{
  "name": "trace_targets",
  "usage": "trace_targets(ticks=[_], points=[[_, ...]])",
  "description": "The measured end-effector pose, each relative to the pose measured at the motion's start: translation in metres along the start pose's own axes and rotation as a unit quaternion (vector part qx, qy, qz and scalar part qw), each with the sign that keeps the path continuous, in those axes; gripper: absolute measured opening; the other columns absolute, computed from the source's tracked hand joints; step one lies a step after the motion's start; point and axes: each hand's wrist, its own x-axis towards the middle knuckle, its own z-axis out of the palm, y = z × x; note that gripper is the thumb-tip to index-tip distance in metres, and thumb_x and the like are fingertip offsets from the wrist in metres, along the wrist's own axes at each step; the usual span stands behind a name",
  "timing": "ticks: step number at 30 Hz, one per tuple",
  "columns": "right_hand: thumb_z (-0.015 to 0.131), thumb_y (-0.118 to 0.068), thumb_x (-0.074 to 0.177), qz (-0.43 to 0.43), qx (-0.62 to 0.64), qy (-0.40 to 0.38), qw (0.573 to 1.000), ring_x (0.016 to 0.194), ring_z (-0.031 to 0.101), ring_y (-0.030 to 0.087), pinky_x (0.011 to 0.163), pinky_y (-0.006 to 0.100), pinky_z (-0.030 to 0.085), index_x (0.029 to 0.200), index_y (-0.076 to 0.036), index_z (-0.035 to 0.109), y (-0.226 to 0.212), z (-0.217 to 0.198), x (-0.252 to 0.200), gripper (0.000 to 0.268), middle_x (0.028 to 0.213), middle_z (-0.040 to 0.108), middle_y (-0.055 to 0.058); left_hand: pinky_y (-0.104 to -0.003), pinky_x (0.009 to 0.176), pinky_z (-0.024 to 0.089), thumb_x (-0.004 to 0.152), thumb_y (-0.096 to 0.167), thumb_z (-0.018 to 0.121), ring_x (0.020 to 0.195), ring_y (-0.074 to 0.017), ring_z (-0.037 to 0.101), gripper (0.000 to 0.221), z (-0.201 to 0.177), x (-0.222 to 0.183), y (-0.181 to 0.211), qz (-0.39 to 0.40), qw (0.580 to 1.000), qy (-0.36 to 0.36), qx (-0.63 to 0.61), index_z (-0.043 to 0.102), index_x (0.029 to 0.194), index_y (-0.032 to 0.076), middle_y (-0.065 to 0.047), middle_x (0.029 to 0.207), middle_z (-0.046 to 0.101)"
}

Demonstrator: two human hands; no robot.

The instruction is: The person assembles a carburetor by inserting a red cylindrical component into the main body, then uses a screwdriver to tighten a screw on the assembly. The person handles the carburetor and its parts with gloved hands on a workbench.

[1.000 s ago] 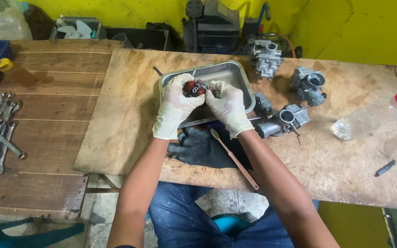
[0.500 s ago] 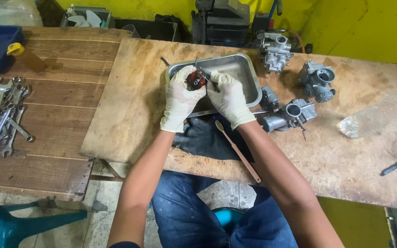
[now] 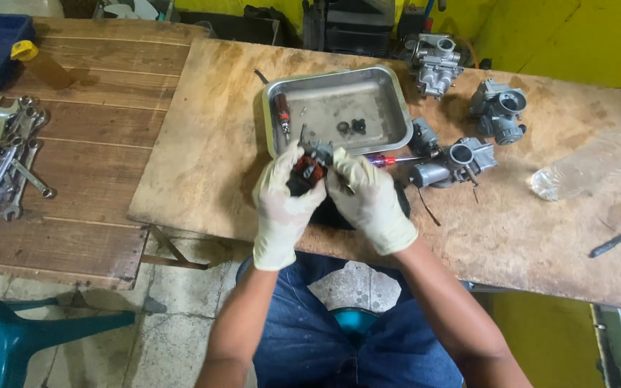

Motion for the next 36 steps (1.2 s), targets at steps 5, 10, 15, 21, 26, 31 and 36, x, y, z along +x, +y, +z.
trace_targets(ticks=[5,10,15,21,26,31,36], points=[[0.076,-0.005,0.083,-0.028,-0.002,0.022,0.999,0.067,0.072,0.028,0.058,0.037,0.060,0.093,-0.009,0.069,-0.017,-0.005,-0.028,0.013,0.080,0.067,0.006,-0.039,0.086,0.061,0.066,0.011,0.088,0.101,-0.0348,0.074,0.051,0.000,-0.042,-0.003,0.018,0.999,0.050,0.007,0.072,0.114,0.003,-0.019,0.118,0.074],[0.078,-0.021,0.085,-0.051,-0.077,0.025,0.995,0.059,0.068,0.021,0.054,0.033,0.059,0.091,-0.018,0.070,-0.014,-0.010,-0.054,0.011,0.078,0.063,-0.004,-0.039,0.088,0.061,0.069,0.017,0.088,0.102,-0.0335,0.074,0.048,0.001,-0.066,0.004,0.023,0.997,0.076,0.016,0.072,0.112,0.003,-0.018,0.118,0.074],[0.079,-0.014,0.086,-0.061,-0.020,0.004,0.998,0.061,0.071,0.026,0.054,0.035,0.057,0.086,-0.013,0.067,-0.013,-0.008,-0.067,0.013,0.078,0.066,0.002,-0.034,0.089,0.057,0.073,0.024,0.086,0.096,-0.0284,0.075,0.045,0.005,-0.089,0.002,0.033,0.989,0.121,0.079,0.074,0.112,0.006,-0.014,0.117,0.076],[0.075,-0.008,0.089,-0.054,0.016,0.004,0.998,0.063,0.070,0.032,0.055,0.038,0.057,0.087,-0.009,0.066,-0.012,-0.025,-0.048,0.009,0.079,0.064,0.006,-0.036,0.089,0.058,0.072,0.019,0.087,0.099,-0.0304,0.075,0.046,0.019,-0.082,0.005,0.012,0.992,0.126,0.029,0.072,0.113,0.005,-0.016,0.118,0.076],[0.080,-0.003,0.083,0.018,0.067,0.002,0.998,0.073,0.074,0.034,0.063,0.038,0.060,0.088,-0.006,0.072,-0.012,-0.023,-0.046,0.010,0.080,0.069,0.009,-0.036,0.088,0.059,0.072,0.022,0.088,0.098,-0.0299,0.075,0.048,0.022,-0.079,0.005,0.014,0.991,0.117,0.059,0.073,0.115,0.006,-0.014,0.120,0.075],[0.082,-0.003,0.083,0.080,0.126,0.006,0.989,0.076,0.075,0.031,0.068,0.037,0.061,0.088,-0.008,0.076,-0.025,-0.033,-0.038,0.009,0.081,0.072,0.006,-0.037,0.090,0.059,0.076,0.026,0.088,0.101,-0.0309,0.073,0.050,0.019,-0.080,0.008,0.011,0.993,0.097,0.061,0.072,0.119,0.005,-0.014,0.124,0.073],[0.081,0.002,0.081,0.089,0.146,0.025,0.985,0.081,0.076,0.036,0.068,0.042,0.062,0.087,-0.005,0.075,-0.028,-0.035,-0.036,0.011,0.082,0.073,0.009,-0.041,0.093,0.056,0.073,0.021,0.087,0.105,-0.0328,0.071,0.056,0.012,-0.077,0.013,0.031,0.992,0.050,0.109,0.071,0.125,0.006,-0.014,0.131,0.070]])
